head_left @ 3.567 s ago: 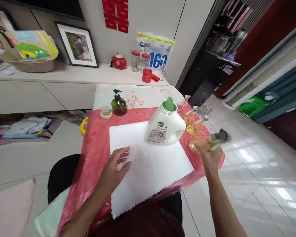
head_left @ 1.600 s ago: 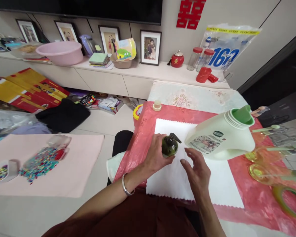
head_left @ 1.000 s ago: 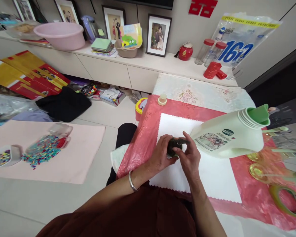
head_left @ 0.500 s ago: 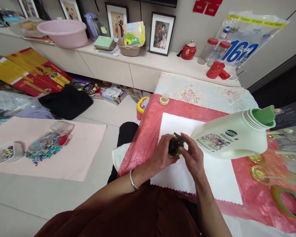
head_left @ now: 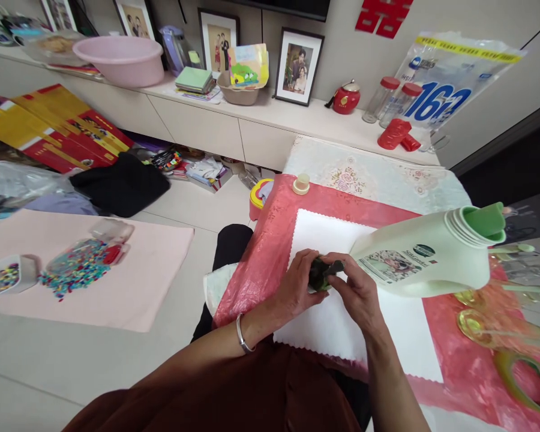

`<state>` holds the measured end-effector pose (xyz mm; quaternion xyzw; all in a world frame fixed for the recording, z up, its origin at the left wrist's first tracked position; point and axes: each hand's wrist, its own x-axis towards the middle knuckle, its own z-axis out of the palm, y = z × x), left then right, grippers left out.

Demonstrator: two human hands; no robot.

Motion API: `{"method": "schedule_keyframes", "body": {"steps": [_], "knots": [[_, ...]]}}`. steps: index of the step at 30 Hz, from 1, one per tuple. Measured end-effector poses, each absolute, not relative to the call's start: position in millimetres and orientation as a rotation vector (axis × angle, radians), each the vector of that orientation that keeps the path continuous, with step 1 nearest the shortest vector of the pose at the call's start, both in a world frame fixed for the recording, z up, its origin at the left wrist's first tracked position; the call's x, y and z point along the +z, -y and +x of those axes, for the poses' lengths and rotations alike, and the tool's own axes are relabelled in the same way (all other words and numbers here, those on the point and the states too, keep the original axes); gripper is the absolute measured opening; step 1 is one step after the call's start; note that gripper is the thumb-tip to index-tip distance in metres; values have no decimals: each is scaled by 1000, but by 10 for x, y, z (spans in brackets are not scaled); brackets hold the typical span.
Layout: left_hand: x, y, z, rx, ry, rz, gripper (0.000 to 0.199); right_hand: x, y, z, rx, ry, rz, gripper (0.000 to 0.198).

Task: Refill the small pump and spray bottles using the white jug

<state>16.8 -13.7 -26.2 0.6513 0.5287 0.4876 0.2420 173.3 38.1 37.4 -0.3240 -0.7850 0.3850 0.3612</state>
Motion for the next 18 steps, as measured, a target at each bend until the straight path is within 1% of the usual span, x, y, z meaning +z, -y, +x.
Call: {"method": "schedule_keyframes", "body": {"steps": [5,8,12,15,18], "knots": [[-289,131,183,1348,-1452,1757,92,385,-405,1748,1052,2044,-775,24],[-310,125,196,1376,-1454,1779,91,363,-387,1706,971,2017,-804,25],[-289,133,189,1327,-1447,1759,92,382,-378,1677,893,1982,-833,20],[-258,147,171,1296,-1454,1732,89,498,-385,1706,920,1995,-792,17],[-240,153,154,1259,-1448,1726,89,699,-401,1738,974,1943,-770,19]]}}
